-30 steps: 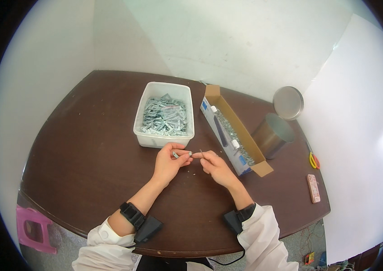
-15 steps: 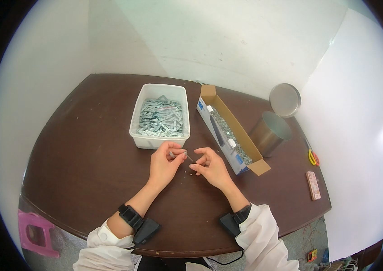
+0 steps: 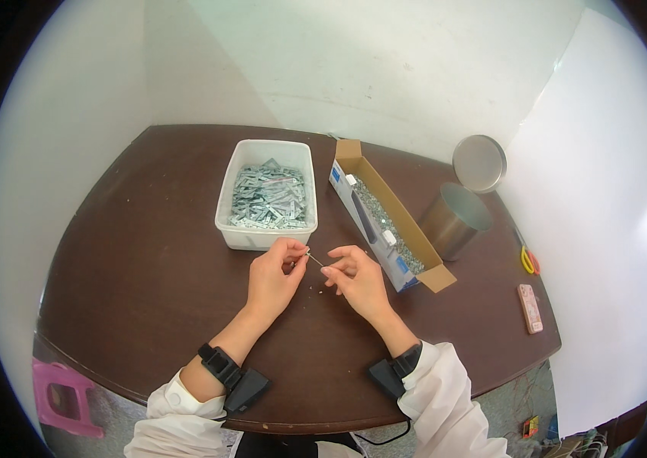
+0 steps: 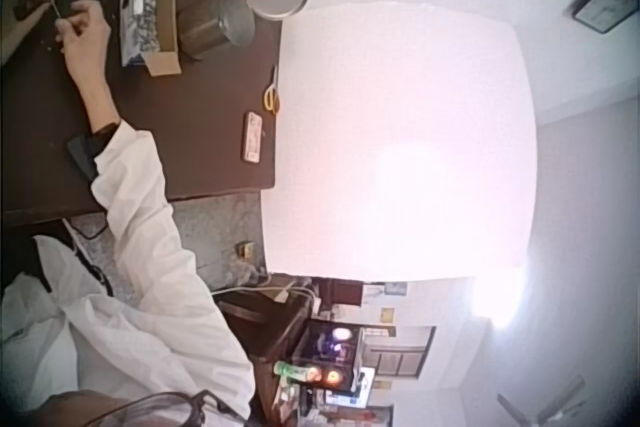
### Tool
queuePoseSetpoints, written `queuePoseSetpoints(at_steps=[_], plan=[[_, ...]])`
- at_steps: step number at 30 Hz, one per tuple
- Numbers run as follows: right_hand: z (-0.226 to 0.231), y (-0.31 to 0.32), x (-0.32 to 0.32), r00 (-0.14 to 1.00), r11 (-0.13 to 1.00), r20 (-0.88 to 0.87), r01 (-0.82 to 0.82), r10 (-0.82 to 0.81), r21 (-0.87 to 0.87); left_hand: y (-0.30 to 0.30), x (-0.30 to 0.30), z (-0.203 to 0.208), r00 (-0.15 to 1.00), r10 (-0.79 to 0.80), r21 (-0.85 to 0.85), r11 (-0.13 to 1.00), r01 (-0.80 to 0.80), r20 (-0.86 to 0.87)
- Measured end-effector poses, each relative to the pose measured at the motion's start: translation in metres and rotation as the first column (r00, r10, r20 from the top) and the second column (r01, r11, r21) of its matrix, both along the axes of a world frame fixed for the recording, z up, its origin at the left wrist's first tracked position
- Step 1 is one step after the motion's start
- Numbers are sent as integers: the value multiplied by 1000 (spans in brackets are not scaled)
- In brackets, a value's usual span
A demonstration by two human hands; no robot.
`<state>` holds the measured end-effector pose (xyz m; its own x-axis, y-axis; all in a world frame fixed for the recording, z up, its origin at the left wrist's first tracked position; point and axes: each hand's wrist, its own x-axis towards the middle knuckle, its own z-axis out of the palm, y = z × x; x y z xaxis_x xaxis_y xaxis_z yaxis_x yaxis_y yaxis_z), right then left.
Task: Manual assembly of small metal components by inserting pins into clips/anchors.
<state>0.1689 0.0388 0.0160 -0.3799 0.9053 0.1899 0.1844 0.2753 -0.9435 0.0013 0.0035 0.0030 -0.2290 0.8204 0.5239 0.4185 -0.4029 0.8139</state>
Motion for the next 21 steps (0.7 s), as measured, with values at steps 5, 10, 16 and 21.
queuePoseSetpoints(at_steps=[5,10,16,21], plan=[[-15,8,-1,999,983,-26,32,-28,180,-1,3,-2,1000,-2,40,999,3,-9],[-28,15,-1,997,911,17,62,-76,408,-1,7,-1,1000,15,89,996,-14,-9],[-16,7,-5,990,998,-140,9,0,60,-3,4,-1,996,72,156,986,-63,-54],[-17,9,-2,991,1000,-130,9,-12,-27,-5,6,3,993,70,146,988,-56,-93]])
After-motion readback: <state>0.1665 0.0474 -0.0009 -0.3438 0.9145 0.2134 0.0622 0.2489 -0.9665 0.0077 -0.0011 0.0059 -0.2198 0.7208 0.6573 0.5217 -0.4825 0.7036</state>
